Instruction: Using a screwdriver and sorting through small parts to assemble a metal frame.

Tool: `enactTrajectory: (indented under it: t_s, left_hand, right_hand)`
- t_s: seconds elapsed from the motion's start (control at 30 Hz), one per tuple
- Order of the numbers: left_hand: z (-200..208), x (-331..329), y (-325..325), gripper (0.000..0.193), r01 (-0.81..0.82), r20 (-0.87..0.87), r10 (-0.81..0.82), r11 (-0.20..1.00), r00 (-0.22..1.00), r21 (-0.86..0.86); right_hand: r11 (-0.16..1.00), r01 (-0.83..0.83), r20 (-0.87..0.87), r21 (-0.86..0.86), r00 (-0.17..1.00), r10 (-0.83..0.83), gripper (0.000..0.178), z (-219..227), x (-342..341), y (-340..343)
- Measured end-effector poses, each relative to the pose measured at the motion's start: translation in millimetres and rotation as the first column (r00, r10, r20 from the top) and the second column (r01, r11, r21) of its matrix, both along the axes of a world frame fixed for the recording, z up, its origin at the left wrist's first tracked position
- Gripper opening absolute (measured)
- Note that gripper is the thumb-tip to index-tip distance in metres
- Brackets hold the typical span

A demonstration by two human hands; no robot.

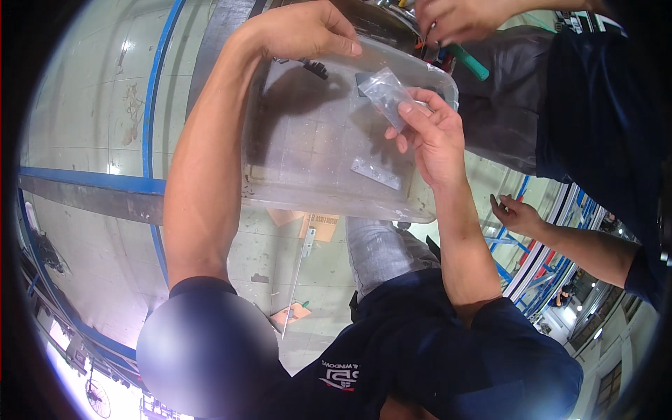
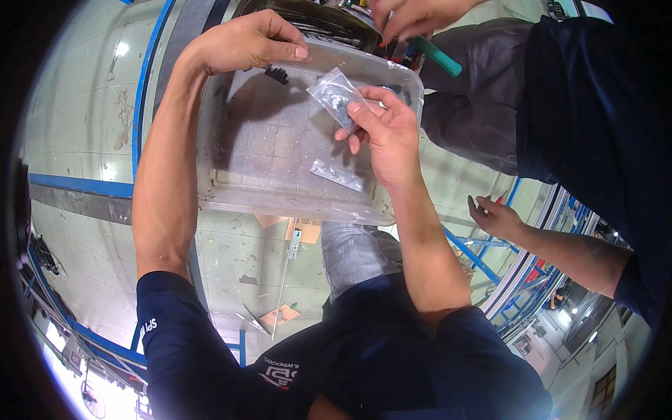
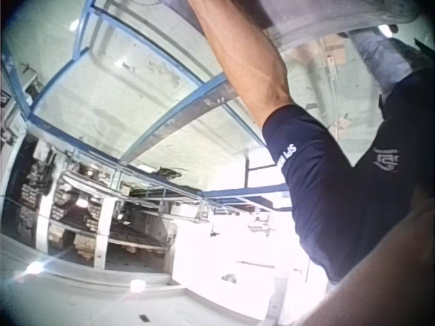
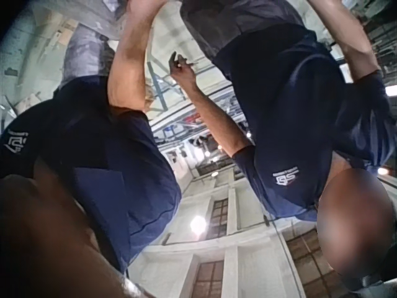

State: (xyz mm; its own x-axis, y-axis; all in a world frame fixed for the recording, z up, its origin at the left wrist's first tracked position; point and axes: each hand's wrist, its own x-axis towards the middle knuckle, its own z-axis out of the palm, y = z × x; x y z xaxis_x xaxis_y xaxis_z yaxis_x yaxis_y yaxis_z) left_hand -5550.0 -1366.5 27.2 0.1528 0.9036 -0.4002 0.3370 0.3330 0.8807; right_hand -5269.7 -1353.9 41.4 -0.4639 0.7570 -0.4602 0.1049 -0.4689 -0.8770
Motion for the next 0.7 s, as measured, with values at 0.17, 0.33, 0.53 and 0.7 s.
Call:
enactTrajectory:
  t_s: [0.17, 0.33, 0.53, 0.7]
  left_hand:
    - [-7.5, -2.9, -3.6, 0.034, -0.031, -0.054, 0.032, 0.999, 0.998, 0.023]
    - [11.4, -5.9, 1.1, 0.027, 0.029, -0.059, -0.026, 0.998, 0.998, 0.055]
    - [11.5, -12.5, 0.7, 0.027, 0.035, -0.082, -0.036, 0.999, 0.996, -0.008]
    - [12.1, -7.2, -6.9, 0.041, 0.068, 0.062, -0.063, 0.995, 0.996, -0.080]
  right_hand:
    - [0.864, -0.395, 0.461, 0.311, 0.858, 0.226, 0.026, 18.1, -19.0, -3.5]
    - [0.853, -0.414, 0.517, 0.317, 0.830, 0.210, 0.025, 30.4, -23.5, -6.1]
    - [0.895, -0.410, 0.395, 0.174, 0.862, 0.318, 0.032, 40.1, -25.4, -5.4]
    - [0.916, -0.373, 0.424, 0.149, 0.861, 0.282, 0.015, 38.7, -20.1, -4.3]
